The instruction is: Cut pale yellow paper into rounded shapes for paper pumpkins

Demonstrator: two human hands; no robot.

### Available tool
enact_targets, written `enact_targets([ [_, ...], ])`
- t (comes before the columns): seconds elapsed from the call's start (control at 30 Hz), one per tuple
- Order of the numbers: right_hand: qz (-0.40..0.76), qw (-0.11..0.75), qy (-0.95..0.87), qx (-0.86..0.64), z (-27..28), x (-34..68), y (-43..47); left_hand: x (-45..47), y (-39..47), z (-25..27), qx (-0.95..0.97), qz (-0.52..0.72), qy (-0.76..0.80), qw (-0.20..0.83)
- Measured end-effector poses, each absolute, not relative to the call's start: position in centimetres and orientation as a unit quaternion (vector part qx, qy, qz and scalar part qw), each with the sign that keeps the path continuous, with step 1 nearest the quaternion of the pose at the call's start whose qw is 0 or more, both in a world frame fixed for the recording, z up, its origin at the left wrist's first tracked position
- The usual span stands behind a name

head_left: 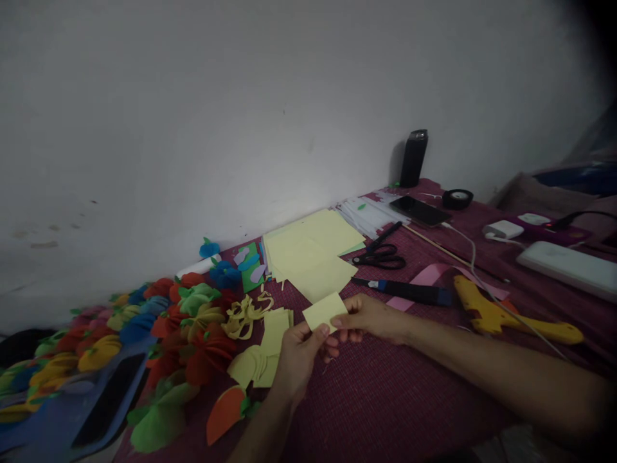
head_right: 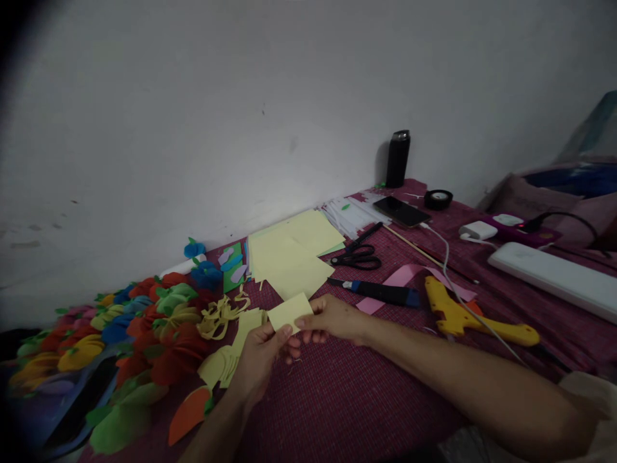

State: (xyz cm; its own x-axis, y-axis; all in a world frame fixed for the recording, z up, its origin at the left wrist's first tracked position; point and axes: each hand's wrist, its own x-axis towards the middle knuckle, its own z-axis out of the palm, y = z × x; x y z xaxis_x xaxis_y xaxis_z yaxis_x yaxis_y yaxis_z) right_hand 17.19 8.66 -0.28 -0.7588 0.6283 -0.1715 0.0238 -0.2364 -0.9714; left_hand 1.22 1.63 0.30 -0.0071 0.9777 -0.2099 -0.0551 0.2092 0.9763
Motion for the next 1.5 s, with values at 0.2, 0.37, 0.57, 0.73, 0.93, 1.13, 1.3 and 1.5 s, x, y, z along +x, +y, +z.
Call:
enact_targets([
  [0.2,0.705,0.178,-0.631,-0.269,-0.4,16.8,8.1,0.9,1.9,-0.5,0.408,0.469,0.526,0.579],
  [0.37,0.696,0.168,-0.640,-0.280,-0.3,16.7,7.8,0.3,2.1,-1.0,0.388,0.495,0.537,0.562],
  [0.57,0.708,0.158,-0.629,-0.280,0.0,17.0,8.0,0.2,2.0,-0.4,0.389,0.507,0.519,0.568],
  [0.73,0.708,0.147,-0.633,-0.276,0.0,17.2,8.0,-0.3,1.9,0.7,0.434,0.446,0.550,0.557],
  [0.93,0.701,0.101,-0.655,-0.264,-0.5,17.0,7.2,-0.3,1.9,0.6,0.459,0.367,0.564,0.580],
  [1.13,0.706,0.081,-0.652,-0.264,-0.6,17.0,7.1,-0.1,1.9,-0.1,0.440,0.377,0.572,0.581],
  [1.3,0.709,0.065,-0.655,-0.255,-0.9,17.1,7.2,-0.1,2.0,0.4,0.449,0.366,0.559,0.594],
  [1.5,0.709,0.038,-0.659,-0.248,-1.5,17.0,7.1,0.2,1.8,0.4,0.448,0.367,0.571,0.582],
])
